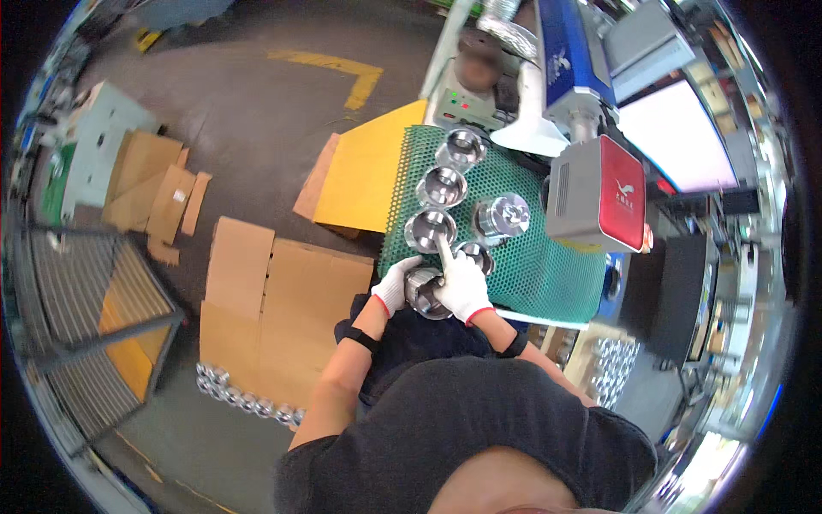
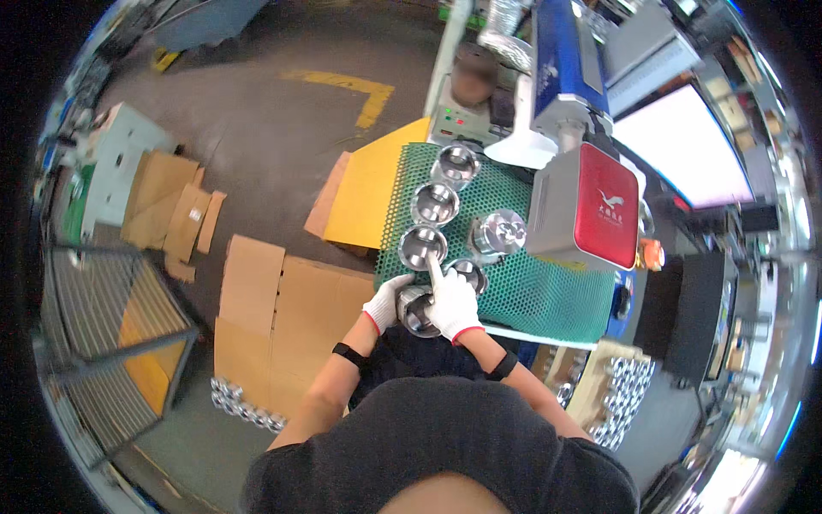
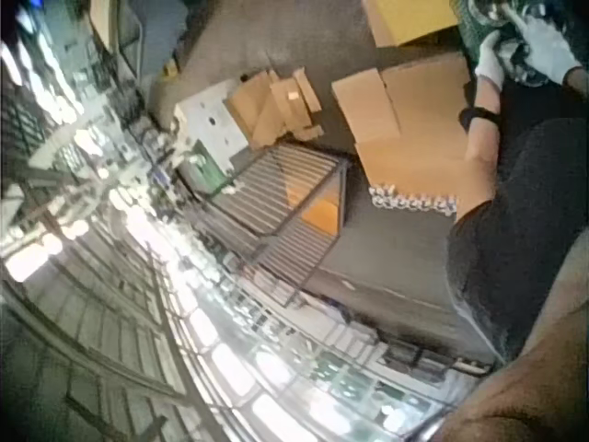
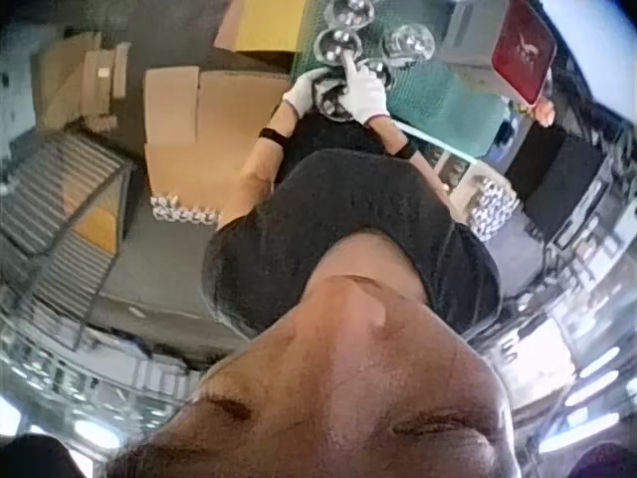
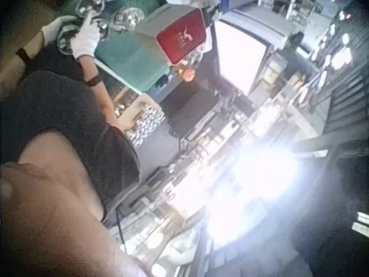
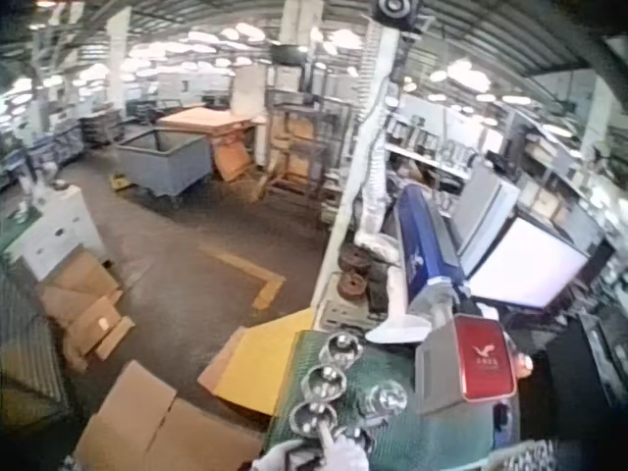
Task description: The recorder is inspecting and arranging metal pistons at a manufacturing station using a laser marking or measurement machine.
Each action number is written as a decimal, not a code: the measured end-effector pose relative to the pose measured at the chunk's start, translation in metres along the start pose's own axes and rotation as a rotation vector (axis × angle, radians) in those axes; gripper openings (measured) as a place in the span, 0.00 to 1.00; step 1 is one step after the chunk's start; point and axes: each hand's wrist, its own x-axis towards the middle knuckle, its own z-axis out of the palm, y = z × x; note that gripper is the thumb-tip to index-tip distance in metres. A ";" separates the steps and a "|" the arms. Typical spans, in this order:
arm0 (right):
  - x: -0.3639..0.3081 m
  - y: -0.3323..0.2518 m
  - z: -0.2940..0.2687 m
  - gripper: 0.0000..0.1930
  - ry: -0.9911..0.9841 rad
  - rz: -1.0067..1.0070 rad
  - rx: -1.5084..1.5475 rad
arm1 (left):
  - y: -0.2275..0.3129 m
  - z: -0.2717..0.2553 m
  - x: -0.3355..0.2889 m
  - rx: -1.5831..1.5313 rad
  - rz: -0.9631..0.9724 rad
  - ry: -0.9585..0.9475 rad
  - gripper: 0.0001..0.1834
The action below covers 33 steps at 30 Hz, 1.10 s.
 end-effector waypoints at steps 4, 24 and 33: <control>0.014 -0.002 0.007 0.46 0.050 0.168 0.143 | 0.022 0.019 -0.028 0.010 -0.051 -0.175 0.25; -0.044 0.028 -0.011 0.16 -0.086 0.167 0.106 | 0.184 0.180 -0.030 2.391 1.227 0.073 0.36; -0.220 0.084 0.032 0.19 0.059 0.614 0.152 | 0.180 0.200 0.051 2.814 1.183 -0.179 0.23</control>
